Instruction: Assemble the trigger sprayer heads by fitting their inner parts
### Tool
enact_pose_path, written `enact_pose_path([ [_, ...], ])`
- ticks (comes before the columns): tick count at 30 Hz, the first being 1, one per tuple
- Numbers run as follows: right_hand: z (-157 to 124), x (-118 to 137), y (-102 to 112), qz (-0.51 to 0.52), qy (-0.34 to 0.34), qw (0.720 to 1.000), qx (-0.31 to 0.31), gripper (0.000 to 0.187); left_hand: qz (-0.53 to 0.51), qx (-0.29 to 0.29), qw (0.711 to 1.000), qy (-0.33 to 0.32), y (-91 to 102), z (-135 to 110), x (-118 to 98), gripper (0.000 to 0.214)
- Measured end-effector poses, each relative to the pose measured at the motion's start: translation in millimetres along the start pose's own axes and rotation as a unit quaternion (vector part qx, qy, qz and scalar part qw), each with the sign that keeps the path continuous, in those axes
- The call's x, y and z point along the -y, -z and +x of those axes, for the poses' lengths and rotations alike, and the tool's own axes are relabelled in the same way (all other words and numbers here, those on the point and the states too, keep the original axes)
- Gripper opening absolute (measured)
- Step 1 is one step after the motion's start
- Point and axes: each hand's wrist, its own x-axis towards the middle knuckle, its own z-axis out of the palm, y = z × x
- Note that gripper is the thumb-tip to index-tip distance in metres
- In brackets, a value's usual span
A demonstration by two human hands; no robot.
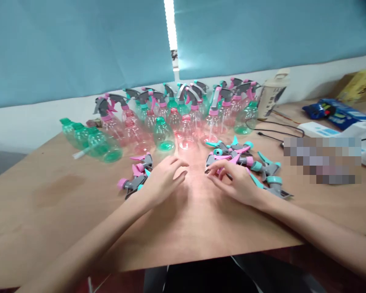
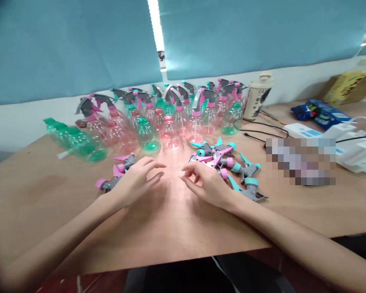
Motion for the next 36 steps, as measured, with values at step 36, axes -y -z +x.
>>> enact_pose_path([
  [36,34.2,-42.8,57.4,-0.058,-0.121,0.977,-0.163,0.020,-0.025,0.055,0.961,-0.270,-85.3,37.4,-124.9,0.041],
])
